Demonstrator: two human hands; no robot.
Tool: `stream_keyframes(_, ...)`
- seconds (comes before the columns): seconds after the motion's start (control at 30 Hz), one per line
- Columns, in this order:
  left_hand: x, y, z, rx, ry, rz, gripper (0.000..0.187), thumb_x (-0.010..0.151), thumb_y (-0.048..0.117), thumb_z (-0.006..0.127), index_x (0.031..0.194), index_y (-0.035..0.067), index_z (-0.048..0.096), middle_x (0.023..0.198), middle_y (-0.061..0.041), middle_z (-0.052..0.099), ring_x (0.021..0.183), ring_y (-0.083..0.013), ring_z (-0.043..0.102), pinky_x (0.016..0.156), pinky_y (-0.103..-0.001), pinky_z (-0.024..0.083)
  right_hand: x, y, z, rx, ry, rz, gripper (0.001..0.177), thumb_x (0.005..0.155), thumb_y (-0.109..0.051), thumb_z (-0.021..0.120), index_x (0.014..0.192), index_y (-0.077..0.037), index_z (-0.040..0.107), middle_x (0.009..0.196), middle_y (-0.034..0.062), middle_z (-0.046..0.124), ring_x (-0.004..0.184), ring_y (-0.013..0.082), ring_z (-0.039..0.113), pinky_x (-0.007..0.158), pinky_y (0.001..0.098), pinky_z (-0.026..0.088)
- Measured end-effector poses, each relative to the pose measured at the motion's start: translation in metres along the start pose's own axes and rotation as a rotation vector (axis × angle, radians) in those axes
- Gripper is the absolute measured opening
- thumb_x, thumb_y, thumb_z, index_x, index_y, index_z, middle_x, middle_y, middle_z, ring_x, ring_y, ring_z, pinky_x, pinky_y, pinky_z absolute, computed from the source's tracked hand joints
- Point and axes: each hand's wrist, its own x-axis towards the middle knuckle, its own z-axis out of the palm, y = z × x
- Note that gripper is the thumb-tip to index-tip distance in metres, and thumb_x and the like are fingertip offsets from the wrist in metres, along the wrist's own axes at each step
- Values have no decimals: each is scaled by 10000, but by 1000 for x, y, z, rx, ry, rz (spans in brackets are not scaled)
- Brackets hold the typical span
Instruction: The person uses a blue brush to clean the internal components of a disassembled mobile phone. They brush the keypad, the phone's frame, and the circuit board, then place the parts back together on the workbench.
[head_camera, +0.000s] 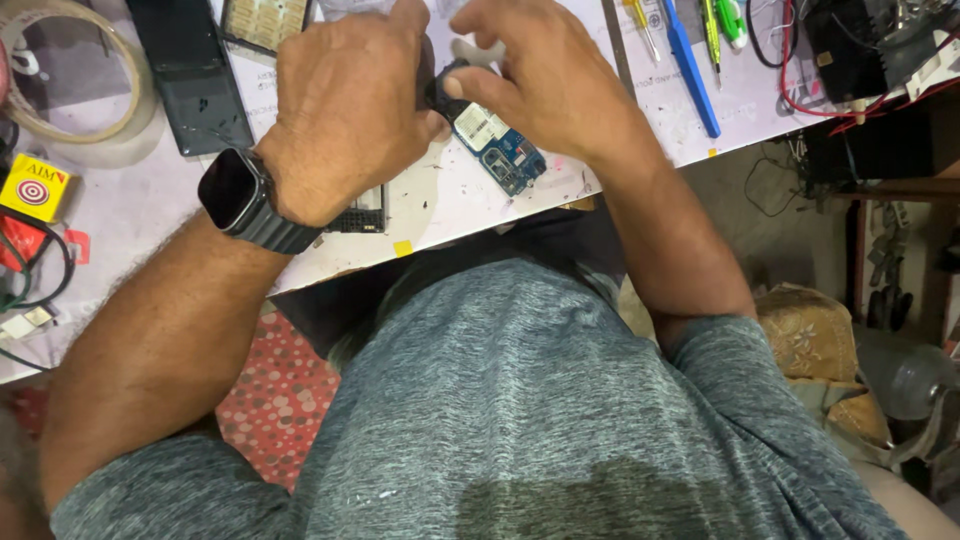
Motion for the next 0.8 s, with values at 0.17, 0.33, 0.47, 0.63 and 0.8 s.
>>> stream_keyframes(0.17,-2,-1,-3,79,-16,11,561,711,284,944,1073,-24,647,803,-159,690,720,-374,691,579,-477,522,-26,-39,-8,-337,-26,78,627,831,-355,912,1297,-50,627,1107,189,608,984,399,639,787,507,510)
stream_keyframes(0.33,-3,-2,-21,133,-42,23,409,678,151,890,1001,-3,693,834,-182,693,769,-386,690,635,-495,524,-37,-60,5,-390,-3,135,626,837,-304,877,1333,-66,579,1131,180,605,1027,390,617,805,512,509)
stream_keyframes(0.47,-5,-7,-24,264,33,136,310,723,68,790,1016,16,704,886,-156,696,823,-342,691,687,-449,523,-40,-53,11,-388,37,123,587,853,-248,866,1324,-58,573,1109,178,621,1023,388,630,830,503,517)
stream_keyframes(0.63,-5,-3,-1,-125,78,2,303,822,162,824,1032,-7,686,865,-164,711,813,-364,685,701,-480,517,-33,-35,14,-327,152,107,570,804,-225,894,1249,-45,587,1017,168,643,930,380,639,794,494,502)
stream_keyframes(0.8,3,5,10,-476,-56,-300,290,902,223,806,990,-5,650,807,-138,719,715,-240,722,624,-345,555,-28,-31,0,-336,262,88,535,806,-207,905,1189,-31,576,993,128,640,924,338,636,795,476,490)
